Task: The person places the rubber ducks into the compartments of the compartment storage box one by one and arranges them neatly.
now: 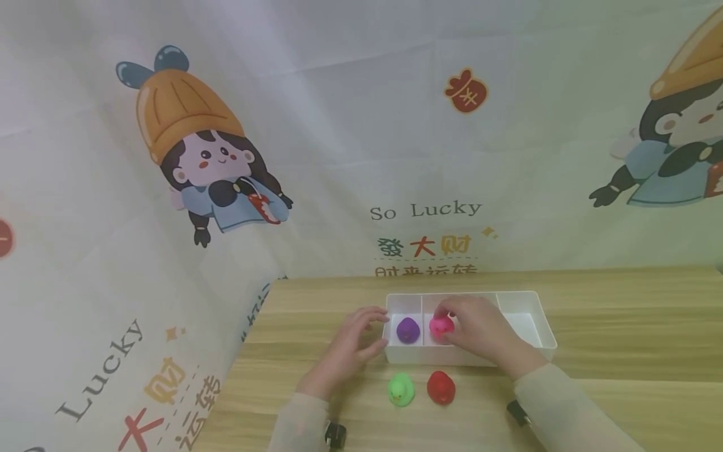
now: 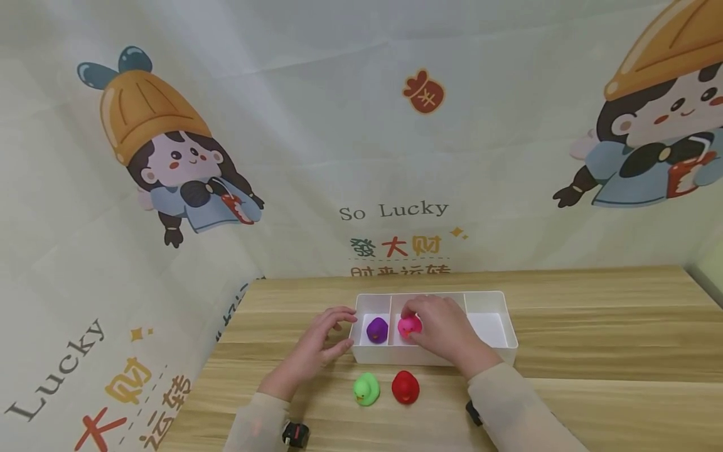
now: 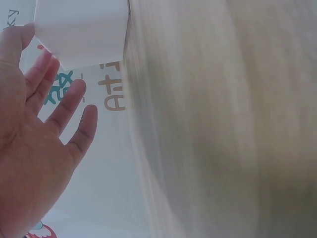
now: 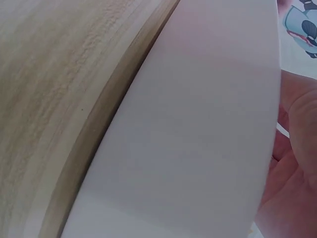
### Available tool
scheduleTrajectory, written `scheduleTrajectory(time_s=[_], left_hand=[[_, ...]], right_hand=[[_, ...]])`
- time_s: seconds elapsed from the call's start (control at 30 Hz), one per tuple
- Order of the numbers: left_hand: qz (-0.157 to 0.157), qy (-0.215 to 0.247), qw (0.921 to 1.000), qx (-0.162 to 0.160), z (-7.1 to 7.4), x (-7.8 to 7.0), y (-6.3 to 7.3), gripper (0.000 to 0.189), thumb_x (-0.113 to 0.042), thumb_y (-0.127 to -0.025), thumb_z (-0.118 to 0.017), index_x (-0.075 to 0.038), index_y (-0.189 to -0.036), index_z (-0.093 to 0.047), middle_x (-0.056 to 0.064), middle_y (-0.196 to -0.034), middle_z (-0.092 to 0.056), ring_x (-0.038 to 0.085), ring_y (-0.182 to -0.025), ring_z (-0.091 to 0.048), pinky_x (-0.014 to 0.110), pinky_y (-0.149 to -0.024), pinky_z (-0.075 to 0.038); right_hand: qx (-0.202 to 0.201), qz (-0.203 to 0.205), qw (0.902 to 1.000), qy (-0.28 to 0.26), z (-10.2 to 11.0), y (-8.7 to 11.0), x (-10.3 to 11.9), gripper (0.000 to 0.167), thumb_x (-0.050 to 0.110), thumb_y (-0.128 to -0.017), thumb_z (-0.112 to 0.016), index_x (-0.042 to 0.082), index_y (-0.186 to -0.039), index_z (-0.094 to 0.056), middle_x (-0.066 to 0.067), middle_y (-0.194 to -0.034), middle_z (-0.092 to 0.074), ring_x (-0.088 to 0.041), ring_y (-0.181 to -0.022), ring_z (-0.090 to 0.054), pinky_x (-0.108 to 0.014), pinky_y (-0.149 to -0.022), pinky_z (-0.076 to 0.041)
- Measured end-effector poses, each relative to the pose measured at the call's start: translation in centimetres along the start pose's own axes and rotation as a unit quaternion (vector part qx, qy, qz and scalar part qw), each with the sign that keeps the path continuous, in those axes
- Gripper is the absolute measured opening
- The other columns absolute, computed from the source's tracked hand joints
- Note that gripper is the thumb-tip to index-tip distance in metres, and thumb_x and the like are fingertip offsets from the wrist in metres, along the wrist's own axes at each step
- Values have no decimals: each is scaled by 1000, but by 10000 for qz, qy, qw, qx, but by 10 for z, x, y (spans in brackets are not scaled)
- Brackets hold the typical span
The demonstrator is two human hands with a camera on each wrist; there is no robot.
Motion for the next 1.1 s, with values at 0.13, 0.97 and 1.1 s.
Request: scheduleTrajectory(time_s=[0.13,0.97,1.1], left_hand=[[66,37,10000,36,1,-2,0,42,-22,-82,-62,-18,-120,-47,-6,-134,-36,12,-113,-40,32,-93,-37],[-54,70,10000,-14,0,-2,0,41,-20,-82,-62,-19,-120,-47,-3,-133,-36,13,-112,-40,33,-93,-36],[-27,106,9999,-1,1,-3,0,41,-21,-82,-62,-18,-120,-47,-3,-133,-36,13,-112,-41,33,-93,-37]], right_hand=[[67,-61,10000,23,-3,-3,-2,24,24,-66,-77,25,-85,-63,14,-83,-59,-13,-82,-54,-28,-75,-44],[401,-151,9986,312,-5,-8,-1,24,22,-63,-79,24,-78,-60,13,-72,-55,-9,-67,-45,-26,-65,-37],[460,-219,9981,336,-4,-8,1,24,22,-63,-79,24,-77,-59,12,-71,-54,-10,-66,-45,-26,-63,-37]])
Point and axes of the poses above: each hand's wrist, its own y-axis away from the middle knuckle, its own z-axis out of the back of the hand, x = y × z, the point moved 2 cm from there along -y, towards the middle knuckle
